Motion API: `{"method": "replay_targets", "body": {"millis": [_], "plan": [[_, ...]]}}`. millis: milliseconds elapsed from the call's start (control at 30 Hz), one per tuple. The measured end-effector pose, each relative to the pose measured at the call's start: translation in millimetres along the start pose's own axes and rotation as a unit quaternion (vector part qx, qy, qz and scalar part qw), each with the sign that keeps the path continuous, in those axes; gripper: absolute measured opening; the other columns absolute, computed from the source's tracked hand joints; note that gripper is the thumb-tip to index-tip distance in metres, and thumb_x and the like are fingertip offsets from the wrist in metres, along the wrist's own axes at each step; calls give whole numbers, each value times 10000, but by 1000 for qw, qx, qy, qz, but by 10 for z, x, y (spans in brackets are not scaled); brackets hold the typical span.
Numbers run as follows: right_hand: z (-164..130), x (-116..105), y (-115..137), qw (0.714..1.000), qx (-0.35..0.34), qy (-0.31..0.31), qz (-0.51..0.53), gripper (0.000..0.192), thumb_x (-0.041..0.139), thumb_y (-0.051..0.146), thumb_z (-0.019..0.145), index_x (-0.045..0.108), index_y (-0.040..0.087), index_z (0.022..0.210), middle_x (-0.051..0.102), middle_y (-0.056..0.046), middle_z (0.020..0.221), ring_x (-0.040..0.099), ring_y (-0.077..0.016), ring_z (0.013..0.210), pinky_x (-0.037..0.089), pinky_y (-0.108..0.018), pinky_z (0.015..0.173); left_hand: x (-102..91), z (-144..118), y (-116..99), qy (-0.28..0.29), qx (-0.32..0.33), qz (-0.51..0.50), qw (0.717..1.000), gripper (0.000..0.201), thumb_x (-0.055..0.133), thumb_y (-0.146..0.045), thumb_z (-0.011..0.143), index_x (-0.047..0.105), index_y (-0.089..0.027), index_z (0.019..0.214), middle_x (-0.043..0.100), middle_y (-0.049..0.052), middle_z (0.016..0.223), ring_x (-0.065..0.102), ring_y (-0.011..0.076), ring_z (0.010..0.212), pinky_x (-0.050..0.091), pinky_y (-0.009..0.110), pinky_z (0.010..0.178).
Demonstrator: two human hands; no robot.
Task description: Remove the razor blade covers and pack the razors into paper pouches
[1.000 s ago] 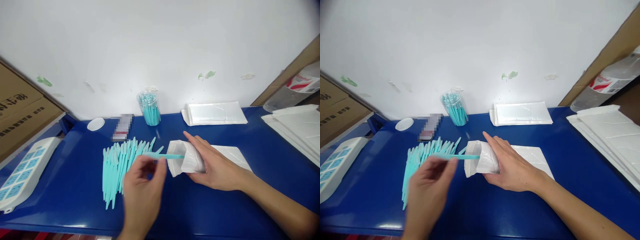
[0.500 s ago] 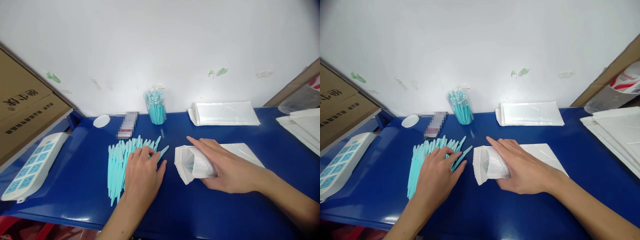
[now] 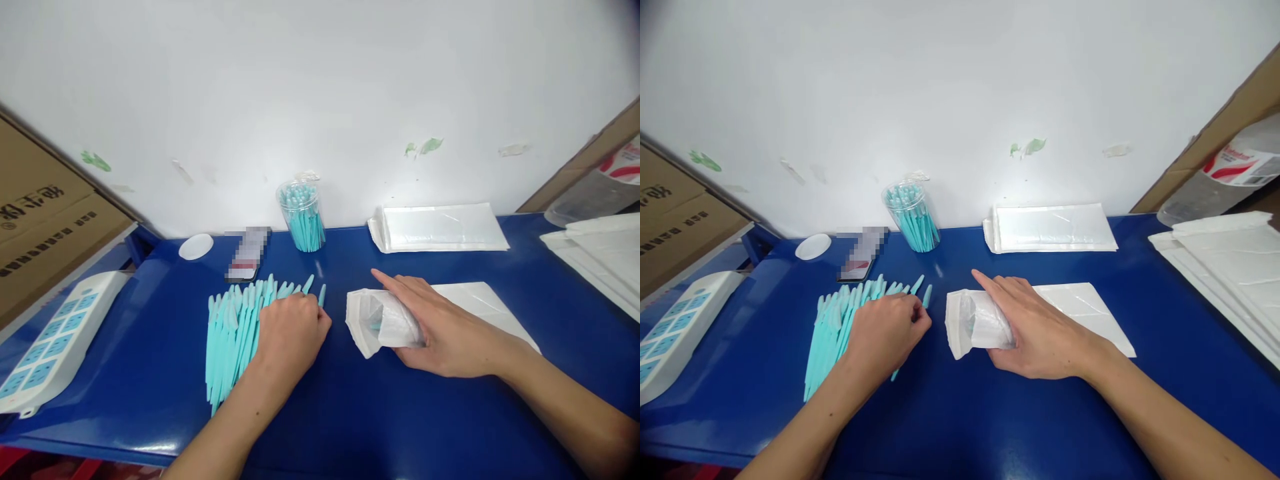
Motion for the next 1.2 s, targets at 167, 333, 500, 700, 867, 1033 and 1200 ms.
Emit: {"method": "replay_targets", "body": {"millis": [167, 333, 500, 700, 867, 1033, 1200], "plan": [[-24, -46, -23, 999, 5, -24, 21, 1139, 715, 326, 852, -32, 402, 1708, 563, -105, 1409, 529, -381, 1314, 514, -578, 1051, -424, -172, 228, -115, -83, -186, 972, 287, 608, -395, 986, 820, -222, 899, 739, -7, 646, 695, 179, 580, 521, 269, 549], [-22, -48, 59, 997, -14, -52, 50, 1160, 733, 300, 837, -29, 395, 1707, 526, -131, 1459, 550, -408, 1322, 506, -627, 1063, -407, -600, 216, -330, -116, -464, 814, 207, 701, -380, 959, 820, -214, 928, 739, 10, 807, 701, 159, 739, 597, 285, 713], [-32, -117, 183, 993, -49, -98, 37, 1162, 714, 262, 823, -34, 385, 1704, 563, -117, 1399, 565, -396, 1289, 486, -628, 1084, -193, -640, -181, -276, -1, -381, 882, 126, 761, -274, 923, 859, -290, 1000, 667, 50, 992, 654, 202, 943, 573, 369, 840], [-31, -54, 176, 995, -48, -66, 51, 1185, 717, 242, 816, -52, 384, 1705, 544, -116, 1368, 568, -373, 1251, 516, -580, 1044, -293, -591, -54, -235, 52, -386, 891, 198, 757, -239, 936, 812, -223, 1126, 699, 19, 908, 649, 130, 751, 563, 268, 684], [-28, -36, 191, 996, -51, -60, 40, 1187, 730, 259, 816, -48, 360, 1707, 549, -124, 1324, 553, -382, 1239, 506, -595, 1040, -131, -541, -123, -154, 60, -360, 918, 112, 763, -208, 929, 818, -231, 1024, 753, 0, 908, 665, 110, 691, 539, 251, 627], [-27, 65, 226, 998, -57, -23, 25, 1173, 720, 248, 823, -40, 350, 1710, 563, -122, 1305, 548, -378, 1253, 504, -595, 1052, -27, -588, -303, -138, 116, -339, 923, 143, 700, -157, 968, 825, -227, 959, 730, 17, 898, 676, 142, 771, 541, 283, 689], [-37, 117, 244, 998, -63, -22, 8, 1153, 701, 226, 827, -22, 326, 1718, 557, -138, 1340, 537, -393, 1294, 493, -631, 1071, -3, -641, -335, -192, 121, -196, 954, 116, 697, -200, 975, 809, -224, 993, 674, 33, 848, 597, 209, 769, 491, 377, 693]]}}
Point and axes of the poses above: each hand's wrist, its own z-axis towards the middle knuckle, its own x-axis out of the palm, y = z × x, the point moved 10 cm from there along z, towards the middle knuckle
